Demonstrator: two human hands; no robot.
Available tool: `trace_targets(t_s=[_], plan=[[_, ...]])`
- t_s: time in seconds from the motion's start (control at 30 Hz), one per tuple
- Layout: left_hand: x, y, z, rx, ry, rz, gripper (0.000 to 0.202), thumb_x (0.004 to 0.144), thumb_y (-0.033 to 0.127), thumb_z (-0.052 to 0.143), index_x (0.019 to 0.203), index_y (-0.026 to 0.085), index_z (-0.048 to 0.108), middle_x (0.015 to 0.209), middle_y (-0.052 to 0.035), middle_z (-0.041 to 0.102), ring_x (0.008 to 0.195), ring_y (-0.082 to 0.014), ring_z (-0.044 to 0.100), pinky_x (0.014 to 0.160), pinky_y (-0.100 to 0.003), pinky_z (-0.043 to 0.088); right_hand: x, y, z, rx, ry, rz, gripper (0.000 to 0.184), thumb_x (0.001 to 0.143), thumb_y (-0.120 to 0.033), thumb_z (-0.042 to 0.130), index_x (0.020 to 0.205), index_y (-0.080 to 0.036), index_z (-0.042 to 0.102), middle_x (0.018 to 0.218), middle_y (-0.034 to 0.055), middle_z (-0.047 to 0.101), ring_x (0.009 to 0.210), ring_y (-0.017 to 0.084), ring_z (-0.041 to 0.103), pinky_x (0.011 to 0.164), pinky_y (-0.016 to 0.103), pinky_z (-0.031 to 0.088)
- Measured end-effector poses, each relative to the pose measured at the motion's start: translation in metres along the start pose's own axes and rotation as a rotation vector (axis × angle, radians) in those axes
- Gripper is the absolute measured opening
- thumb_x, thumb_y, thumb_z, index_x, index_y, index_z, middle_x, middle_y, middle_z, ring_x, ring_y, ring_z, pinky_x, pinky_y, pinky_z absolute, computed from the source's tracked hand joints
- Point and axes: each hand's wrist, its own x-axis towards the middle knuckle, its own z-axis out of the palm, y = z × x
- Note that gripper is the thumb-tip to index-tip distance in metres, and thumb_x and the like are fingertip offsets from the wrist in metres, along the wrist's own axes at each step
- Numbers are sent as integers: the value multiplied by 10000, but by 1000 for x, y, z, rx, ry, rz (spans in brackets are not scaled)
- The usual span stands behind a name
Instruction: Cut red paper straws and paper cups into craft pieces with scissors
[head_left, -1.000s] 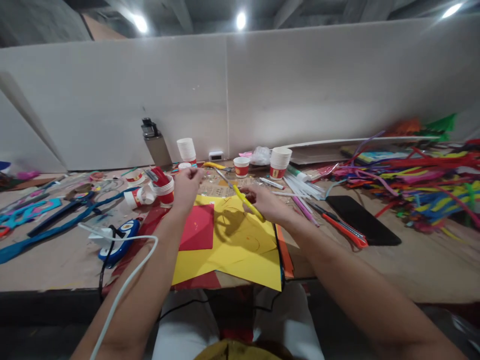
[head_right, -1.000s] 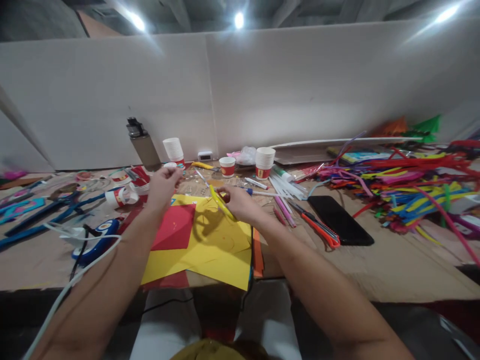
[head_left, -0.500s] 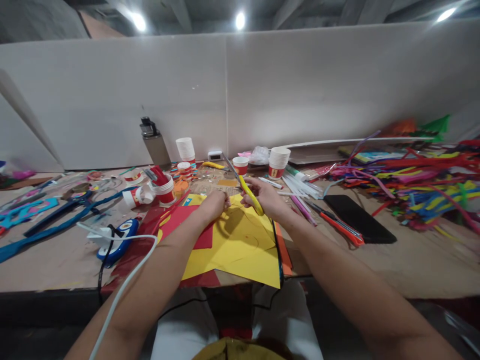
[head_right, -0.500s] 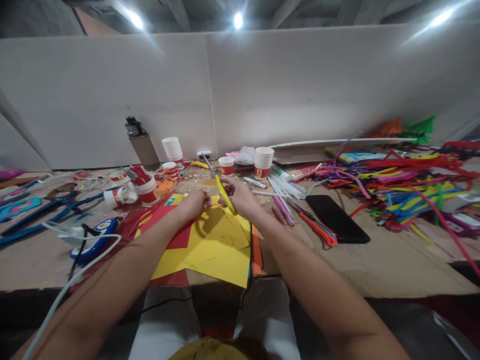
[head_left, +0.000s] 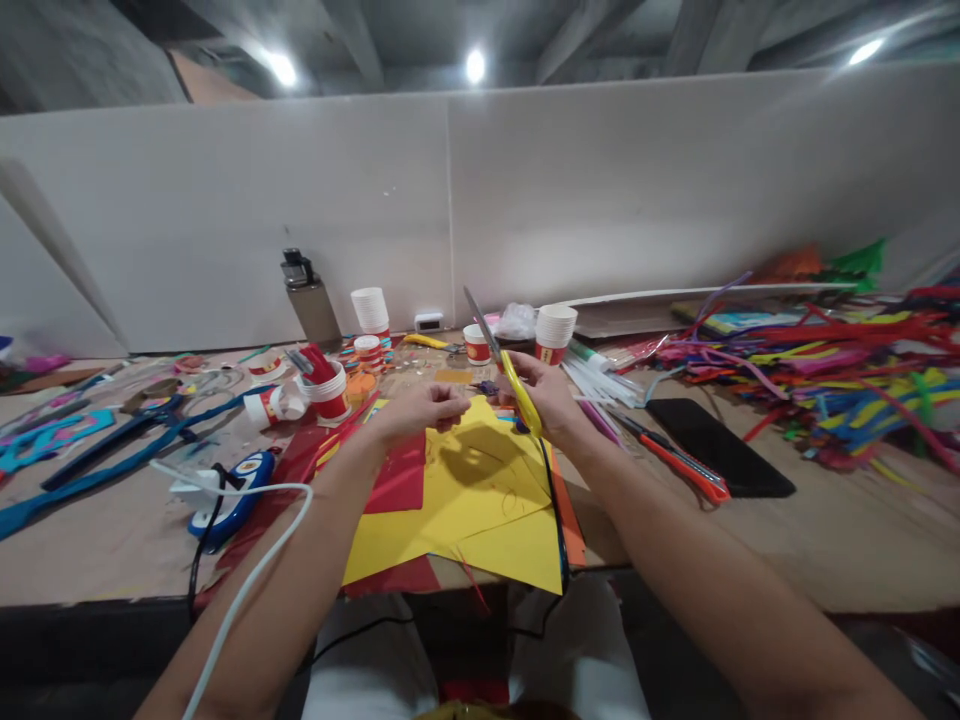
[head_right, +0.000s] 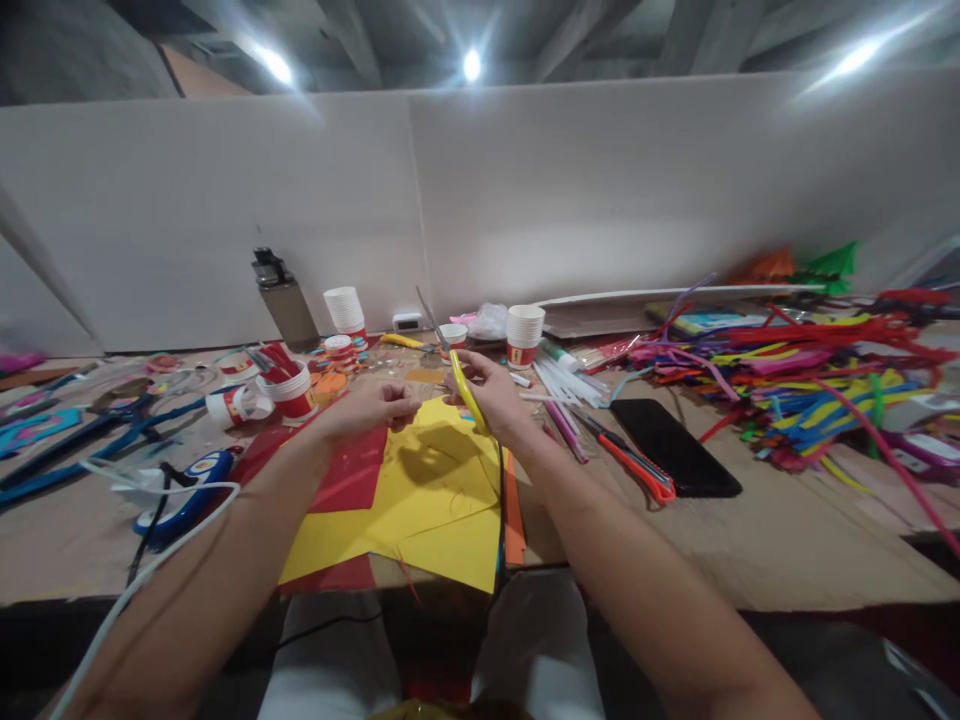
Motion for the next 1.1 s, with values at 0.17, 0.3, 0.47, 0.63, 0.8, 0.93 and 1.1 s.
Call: trace_targets(t_s=[0.17,0.3,0.47,0.63,0.8,0.93,1.1], plan=[[10,-12,-4,353,254,-33,313,745,460,616,767,147,619,695,-54,633,583,-125,550,553,-253,416,-3,-2,0,125,-57,-7,416,631,-381,743,974,-210,580,684,-71,490,512,49,496,661,288,555],[16,-21,-3,635,395,-43,418,685,440,687,951,121,640,882,-117,663,795,-205,610,704,-296,448,-9,-8,-1,159,-92,-15,341,654,-418,733,844,-204,547,663,-63,495,467,46,485,570,251,535],[28,-41,10,752,305,-70,310,622,314,745,849,125,650,832,-100,646,786,-214,593,734,-303,436,-15,-11,-1,67,-136,32,369,697,-504,676,822,-202,507,595,-46,510,396,72,477,322,179,363],[33,-42,22,676,247,-77,76,719,122,575,707,125,649,645,-33,618,621,-136,539,651,-266,422,-15,-6,-1,42,-185,47,358,722,-491,664,868,-207,502,561,-62,496,403,79,486,319,174,349],[24,-25,26,182,141,96,208,740,212,608,918,109,640,833,-65,657,657,-98,550,620,-221,425,-18,-6,-1,47,-243,-28,340,764,-492,623,879,-197,498,594,-52,514,405,72,482,329,176,358],[15,-13,31,-54,-81,179,344,725,332,669,995,136,585,874,-61,637,618,-84,559,518,-196,390,-20,-6,1,77,-317,-57,362,765,-505,618,909,-191,508,570,-50,513,383,81,472,326,192,361],[10,-6,33,-47,-197,7,241,788,359,607,808,119,589,602,-1,577,443,-59,497,435,-187,359,-21,-7,2,107,-287,-87,299,761,-455,641,813,-189,515,617,-27,558,452,86,511,416,208,433]])
